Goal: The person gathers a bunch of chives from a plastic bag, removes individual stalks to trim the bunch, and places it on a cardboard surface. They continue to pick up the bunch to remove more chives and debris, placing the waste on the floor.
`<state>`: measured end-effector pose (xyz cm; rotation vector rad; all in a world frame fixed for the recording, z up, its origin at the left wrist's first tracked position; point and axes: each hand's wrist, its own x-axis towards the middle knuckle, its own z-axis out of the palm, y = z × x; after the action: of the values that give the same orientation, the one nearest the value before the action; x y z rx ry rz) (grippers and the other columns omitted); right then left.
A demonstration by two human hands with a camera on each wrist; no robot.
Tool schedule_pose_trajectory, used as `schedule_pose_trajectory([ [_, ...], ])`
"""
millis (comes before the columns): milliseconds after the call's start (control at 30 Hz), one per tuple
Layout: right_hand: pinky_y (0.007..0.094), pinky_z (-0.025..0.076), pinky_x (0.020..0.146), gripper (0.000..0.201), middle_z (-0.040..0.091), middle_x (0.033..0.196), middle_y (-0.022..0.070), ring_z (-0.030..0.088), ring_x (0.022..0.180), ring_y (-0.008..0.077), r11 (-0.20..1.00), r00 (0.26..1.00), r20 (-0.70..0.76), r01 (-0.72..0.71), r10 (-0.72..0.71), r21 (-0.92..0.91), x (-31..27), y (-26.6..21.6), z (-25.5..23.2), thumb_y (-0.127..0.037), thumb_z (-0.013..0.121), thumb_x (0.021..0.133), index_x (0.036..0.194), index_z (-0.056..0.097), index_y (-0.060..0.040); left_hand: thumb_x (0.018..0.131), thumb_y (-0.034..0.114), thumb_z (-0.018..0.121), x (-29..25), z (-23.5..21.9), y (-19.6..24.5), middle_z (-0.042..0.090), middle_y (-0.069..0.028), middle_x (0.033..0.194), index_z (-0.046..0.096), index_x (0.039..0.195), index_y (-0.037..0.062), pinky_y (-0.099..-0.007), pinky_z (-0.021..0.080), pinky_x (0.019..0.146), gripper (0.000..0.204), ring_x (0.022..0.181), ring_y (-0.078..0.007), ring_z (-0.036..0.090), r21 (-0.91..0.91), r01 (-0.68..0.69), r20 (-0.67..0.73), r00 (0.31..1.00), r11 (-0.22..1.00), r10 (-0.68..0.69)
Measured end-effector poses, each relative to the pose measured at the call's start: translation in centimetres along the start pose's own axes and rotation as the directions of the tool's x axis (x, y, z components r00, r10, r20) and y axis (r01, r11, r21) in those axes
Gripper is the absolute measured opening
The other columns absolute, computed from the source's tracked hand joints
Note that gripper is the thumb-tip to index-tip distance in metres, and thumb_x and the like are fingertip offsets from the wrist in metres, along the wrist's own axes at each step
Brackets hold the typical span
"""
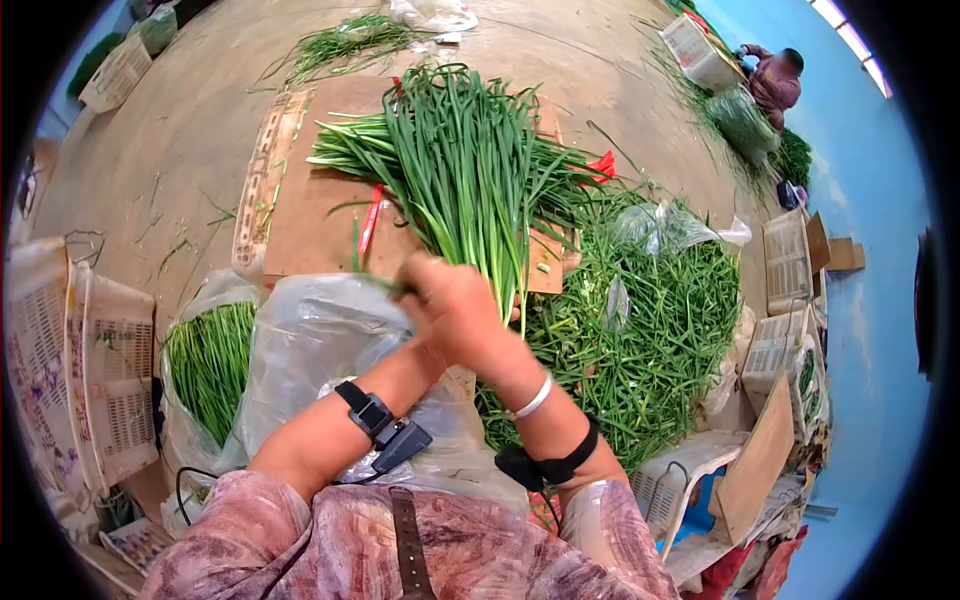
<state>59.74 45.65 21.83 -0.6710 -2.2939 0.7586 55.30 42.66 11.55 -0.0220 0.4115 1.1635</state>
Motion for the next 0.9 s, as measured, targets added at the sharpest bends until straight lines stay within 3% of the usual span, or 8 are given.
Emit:
schedule_pose_trajectory([
  [133, 0.0412, 0.044, 0.055, 0.019, 0.056, 0.064, 0.0102, 0.057, 0.059, 0.0297, 0.974, 0.994, 0.100, 0.059, -0.038, -0.218, -2.2, -1.1, 3.3, -0.013, 0.064, 0.067, 0.080, 0.052, -0.0080, 0.091, 0.023, 0.046, 0.7, -0.9, 0.2, 0.056, -0.0181, 0.110, 0.045, 0.118, -0.0012, -0.0383, 0.044, 0.090, 0.037, 0.101, -0.0252, 0.055, -0.057, 0.005, 0.149, 0.989, 0.998, 0.004],
  [233, 0.0439, 0.044, 0.050, 0.011, 0.056, 0.063, 0.0135, 0.057, 0.056, 0.0351, 0.992, 0.973, 0.203, 0.088, -0.106, 0.092, -3.5, -3.1, 3.9, -0.010, 0.054, 0.074, 0.079, 0.046, -0.0047, 0.080, 0.014, 0.062, 1.3, -0.2, 0.2, 0.065, -0.0141, 0.085, 0.056, 0.103, -0.0007, -0.0332, 0.058, 0.056, 0.028, 0.070, -0.0225, 0.066, -0.016, -0.032, 0.045, 0.998, 0.999, 0.032],
  [400, 0.0341, 0.049, 0.059, 0.013, 0.058, 0.071, 0.0131, 0.060, 0.066, 0.0268, 0.806, 0.972, 0.202, -0.026, -0.117, 0.591, -2.1, -5.2, -1.4, -0.007, 0.054, 0.076, 0.088, 0.053, -0.0010, 0.079, 0.016, 0.060, 0.8, -0.2, 0.8, 0.063, -0.0149, 0.089, 0.055, 0.105, 0.0000, -0.0375, 0.057, 0.065, 0.030, 0.078, -0.0231, 0.065, -0.089, 0.017, 0.003, 1.000, 0.996, -0.017],
  [500, 0.0240, 0.049, 0.056, 0.011, 0.055, 0.076, 0.0047, 0.057, 0.069, 0.0110, 0.442, 0.878, 0.111, -0.339, 0.466, 0.831, -1.3, -1.7, -7.0, -0.003, 0.051, 0.076, 0.086, 0.056, -0.0033, 0.077, 0.021, 0.058, -1.3, 2.9, 0.4, 0.058, -0.0144, 0.098, 0.049, 0.115, 0.0021, -0.0355, 0.049, 0.078, 0.043, 0.085, -0.0214, 0.060, -0.129, -0.249, 0.037, 0.966, 0.960, 0.256],
  [567, 0.0178, 0.027, 0.036, 0.021, 0.044, 0.057, -0.0010, 0.036, 0.041, 0.0040, 0.279, 0.685, -0.054, -0.223, 0.726, 0.934, -1.0, 3.0, -9.1, -0.025, 0.053, 0.087, 0.091, 0.053, -0.0039, 0.073, 0.029, 0.057, -0.5, 0.9, 1.5, 0.055, -0.0125, 0.089, 0.045, 0.118, -0.0012, -0.0306, 0.043, 0.063, 0.056, 0.067, -0.0184, 0.054, -0.288, 0.091, 0.313, 0.950, 0.953, 0.004],
  [667, 0.0211, 0.028, 0.037, 0.023, 0.044, 0.055, -0.0017, 0.035, 0.039, 0.0052, 0.183, 0.719, -0.123, -0.006, 0.684, 0.983, -2.6, 8.9, -9.6, -0.027, 0.059, 0.085, 0.088, 0.055, -0.0046, 0.073, 0.031, 0.056, -0.6, 1.4, 1.6, 0.054, -0.0122, 0.084, 0.042, 0.120, -0.0040, -0.0294, 0.041, 0.059, 0.060, 0.064, -0.0173, 0.051, -0.343, 0.115, 0.378, 0.925, 0.932, 0.025],
  [800, 0.0195, 0.029, 0.036, 0.014, 0.051, 0.063, 0.0008, 0.038, 0.040, 0.0060, 0.167, 0.527, 0.011, -0.290, 0.850, 0.942, -2.6, 9.8, -7.3, -0.015, 0.062, 0.081, 0.085, 0.057, -0.0030, 0.073, 0.030, 0.058, -0.6, 1.2, 1.7, 0.053, -0.0112, 0.083, 0.037, 0.124, -0.0051, -0.0276, 0.040, 0.059, 0.065, 0.063, -0.0157, 0.050, -0.323, 0.110, 0.417, 0.908, 0.940, 0.037],
  [900, 0.0190, 0.027, 0.034, 0.011, 0.052, 0.062, 0.0030, 0.038, 0.039, 0.0056, 0.248, 0.553, -0.106, -0.187, 0.826, 0.951, -1.7, 9.3, -6.8, -0.010, 0.061, 0.082, 0.086, 0.057, 0.0000, 0.073, 0.031, 0.058, -0.6, 1.2, 1.5, 0.053, -0.0118, 0.084, 0.037, 0.124, -0.0047, -0.0280, 0.040, 0.059, 0.066, 0.063, -0.0163, 0.051, -0.291, 0.062, 0.352, 0.935, 0.955, 0.047],
])
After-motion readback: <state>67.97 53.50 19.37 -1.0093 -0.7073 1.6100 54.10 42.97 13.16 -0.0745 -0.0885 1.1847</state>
